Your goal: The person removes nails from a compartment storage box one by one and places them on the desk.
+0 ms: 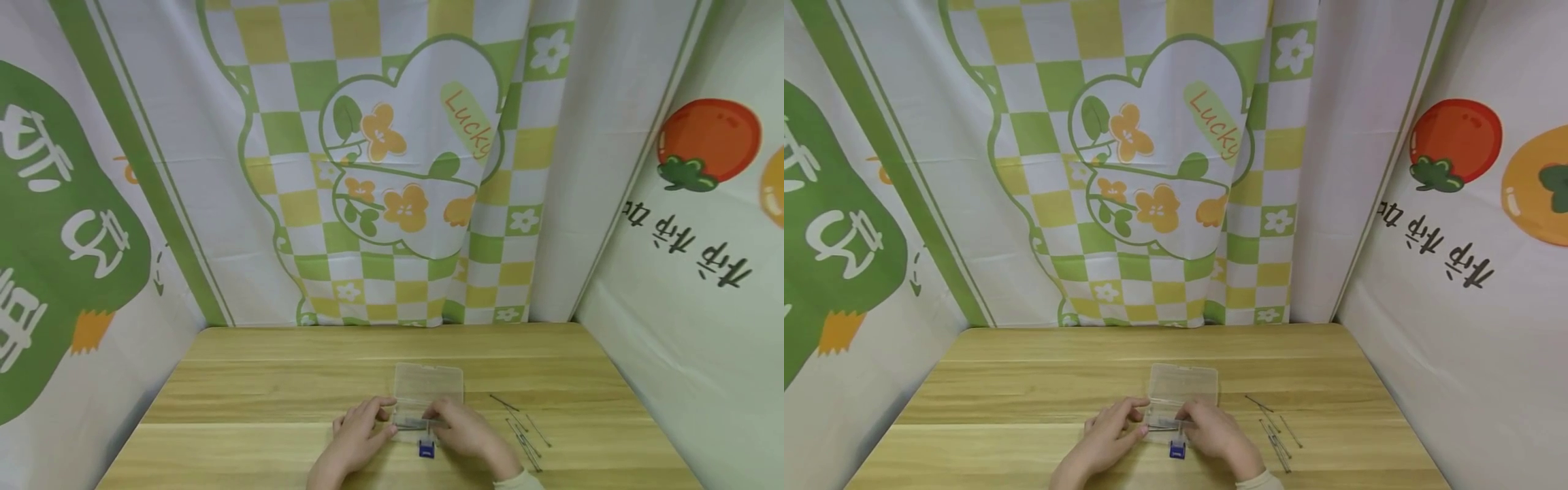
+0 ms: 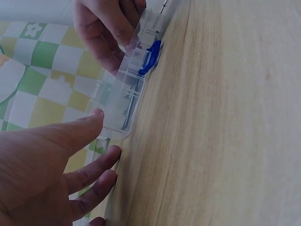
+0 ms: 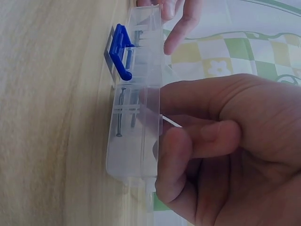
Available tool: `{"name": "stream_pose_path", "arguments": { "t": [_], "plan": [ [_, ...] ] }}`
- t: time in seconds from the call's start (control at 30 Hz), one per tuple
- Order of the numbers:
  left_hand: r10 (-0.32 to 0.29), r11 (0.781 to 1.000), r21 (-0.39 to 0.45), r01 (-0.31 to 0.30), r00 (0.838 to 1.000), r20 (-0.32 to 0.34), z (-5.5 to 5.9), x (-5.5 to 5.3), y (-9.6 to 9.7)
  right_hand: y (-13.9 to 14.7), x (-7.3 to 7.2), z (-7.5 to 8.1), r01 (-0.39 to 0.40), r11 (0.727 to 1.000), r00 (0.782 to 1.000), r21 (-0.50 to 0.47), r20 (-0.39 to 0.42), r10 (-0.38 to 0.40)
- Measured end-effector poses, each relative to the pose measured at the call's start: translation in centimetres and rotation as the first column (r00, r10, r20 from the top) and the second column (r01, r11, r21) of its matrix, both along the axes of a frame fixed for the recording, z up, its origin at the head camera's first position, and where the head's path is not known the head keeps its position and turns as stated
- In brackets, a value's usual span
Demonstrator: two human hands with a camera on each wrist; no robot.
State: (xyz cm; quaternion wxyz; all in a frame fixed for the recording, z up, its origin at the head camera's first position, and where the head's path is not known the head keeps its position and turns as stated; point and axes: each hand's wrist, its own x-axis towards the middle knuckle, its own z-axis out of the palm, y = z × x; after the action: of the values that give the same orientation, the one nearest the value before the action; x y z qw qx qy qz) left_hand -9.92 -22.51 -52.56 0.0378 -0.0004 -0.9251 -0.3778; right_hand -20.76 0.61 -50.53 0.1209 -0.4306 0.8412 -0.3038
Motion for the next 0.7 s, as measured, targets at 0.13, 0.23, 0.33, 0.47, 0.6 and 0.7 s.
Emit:
{"name": "stream_pose_path", "arguments": {
  "t": [0.13, 0.23, 0.33, 0.47, 0.6, 0.7],
  "plan": [
    [-0.009, 1.000, 0.001, 0.009, 1.000, -0.002, -0.1, 0.0, -0.1, -0.1, 0.2, 0.0, 0.016, 1.000, 1.000, 0.023, -0.022, -0.016],
    [-0.014, 1.000, 0.005, 0.014, 1.000, 0.001, -0.1, 0.0, 0.0, -0.1, 0.3, 0.0, 0.032, 0.998, 0.999, 0.045, -0.041, -0.030],
    [-0.016, 1.000, 0.013, 0.016, 1.000, 0.000, -0.1, 0.0, 0.0, -0.2, 0.5, -0.1, 0.050, 0.997, 0.997, 0.055, -0.056, -0.047],
    [-0.015, 1.000, 0.026, 0.015, 1.000, -0.027, -0.5, 0.0, -0.1, -0.3, 0.6, -0.1, 0.071, 0.996, 0.996, 0.046, -0.064, -0.068],
    [-0.016, 1.000, 0.011, 0.017, 0.998, -0.068, -1.2, -0.1, -0.2, -0.4, 0.5, -0.2, 0.081, 0.996, 0.996, 0.034, -0.041, -0.080],
    [-0.020, 1.000, -0.001, 0.020, 0.997, -0.069, -1.1, -0.2, -0.2, -0.4, 0.4, -0.2, 0.085, 0.996, 0.996, 0.019, -0.026, -0.084]
  ]
}}
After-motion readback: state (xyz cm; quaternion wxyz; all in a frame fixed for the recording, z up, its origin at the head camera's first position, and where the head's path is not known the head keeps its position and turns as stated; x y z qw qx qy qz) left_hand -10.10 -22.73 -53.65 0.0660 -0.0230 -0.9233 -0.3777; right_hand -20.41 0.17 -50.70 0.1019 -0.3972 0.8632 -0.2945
